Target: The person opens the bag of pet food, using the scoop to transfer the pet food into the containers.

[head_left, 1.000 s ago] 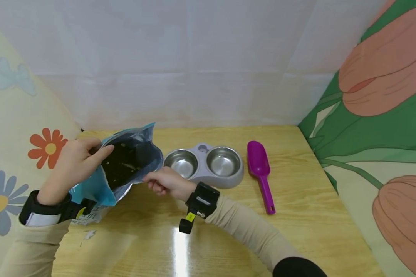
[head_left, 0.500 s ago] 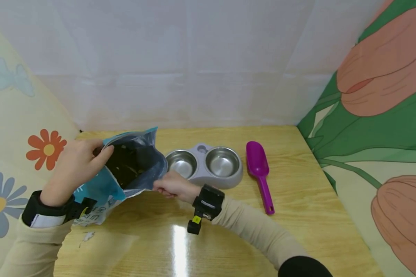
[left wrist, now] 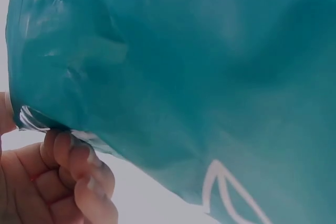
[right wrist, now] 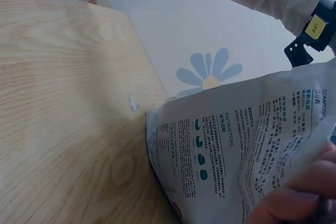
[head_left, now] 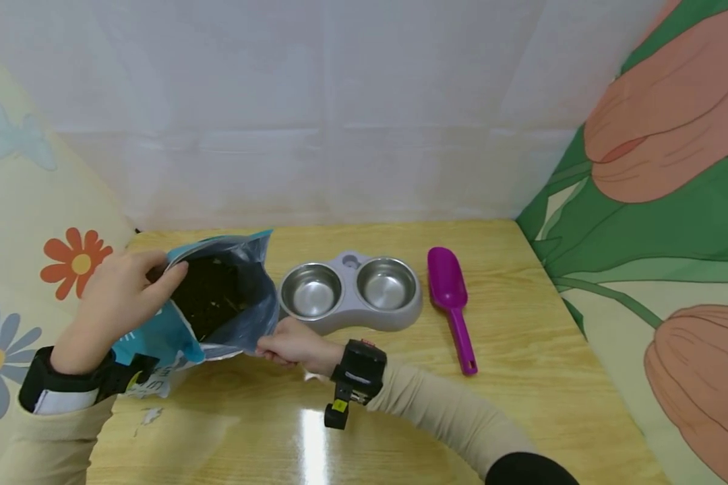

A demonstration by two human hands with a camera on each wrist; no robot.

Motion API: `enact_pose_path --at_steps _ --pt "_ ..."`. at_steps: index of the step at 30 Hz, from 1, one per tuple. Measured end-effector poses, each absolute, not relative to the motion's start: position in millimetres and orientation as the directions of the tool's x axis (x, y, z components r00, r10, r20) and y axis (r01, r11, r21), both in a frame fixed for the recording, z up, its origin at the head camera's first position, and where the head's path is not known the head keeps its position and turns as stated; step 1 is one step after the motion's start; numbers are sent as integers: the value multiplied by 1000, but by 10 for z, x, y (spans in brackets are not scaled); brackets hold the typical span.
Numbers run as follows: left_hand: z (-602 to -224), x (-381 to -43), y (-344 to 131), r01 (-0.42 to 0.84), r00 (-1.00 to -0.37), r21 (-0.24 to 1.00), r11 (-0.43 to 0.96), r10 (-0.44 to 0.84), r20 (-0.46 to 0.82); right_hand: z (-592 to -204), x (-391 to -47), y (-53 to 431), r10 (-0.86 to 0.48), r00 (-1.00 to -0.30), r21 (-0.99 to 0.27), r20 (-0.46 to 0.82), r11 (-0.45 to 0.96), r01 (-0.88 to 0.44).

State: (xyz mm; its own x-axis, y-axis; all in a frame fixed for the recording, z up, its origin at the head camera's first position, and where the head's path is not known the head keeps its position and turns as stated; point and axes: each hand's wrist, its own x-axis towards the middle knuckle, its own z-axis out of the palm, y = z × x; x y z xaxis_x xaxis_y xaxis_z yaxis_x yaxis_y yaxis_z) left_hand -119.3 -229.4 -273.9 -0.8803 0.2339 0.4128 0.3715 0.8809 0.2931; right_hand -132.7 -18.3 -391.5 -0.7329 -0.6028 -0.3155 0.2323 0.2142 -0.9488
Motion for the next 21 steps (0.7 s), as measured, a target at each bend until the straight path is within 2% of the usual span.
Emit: enact_pose_path --at_steps 11,16,21 --pt "-2787 -1160 -2260 406 -875 347 845 250 415 -3956 -1328 -125 -605 -727 -946 -323 179 271" --pt "-2807 -1165 -2255 402 -877 360 842 241 416 -3932 -1354 -78 -582 -757 -953 -299 218 209" --pt "-2829 -1185 -2248 407 -873 360 840 241 424 -3915 -1397 48 -604 -754 -960 -258 251 127"
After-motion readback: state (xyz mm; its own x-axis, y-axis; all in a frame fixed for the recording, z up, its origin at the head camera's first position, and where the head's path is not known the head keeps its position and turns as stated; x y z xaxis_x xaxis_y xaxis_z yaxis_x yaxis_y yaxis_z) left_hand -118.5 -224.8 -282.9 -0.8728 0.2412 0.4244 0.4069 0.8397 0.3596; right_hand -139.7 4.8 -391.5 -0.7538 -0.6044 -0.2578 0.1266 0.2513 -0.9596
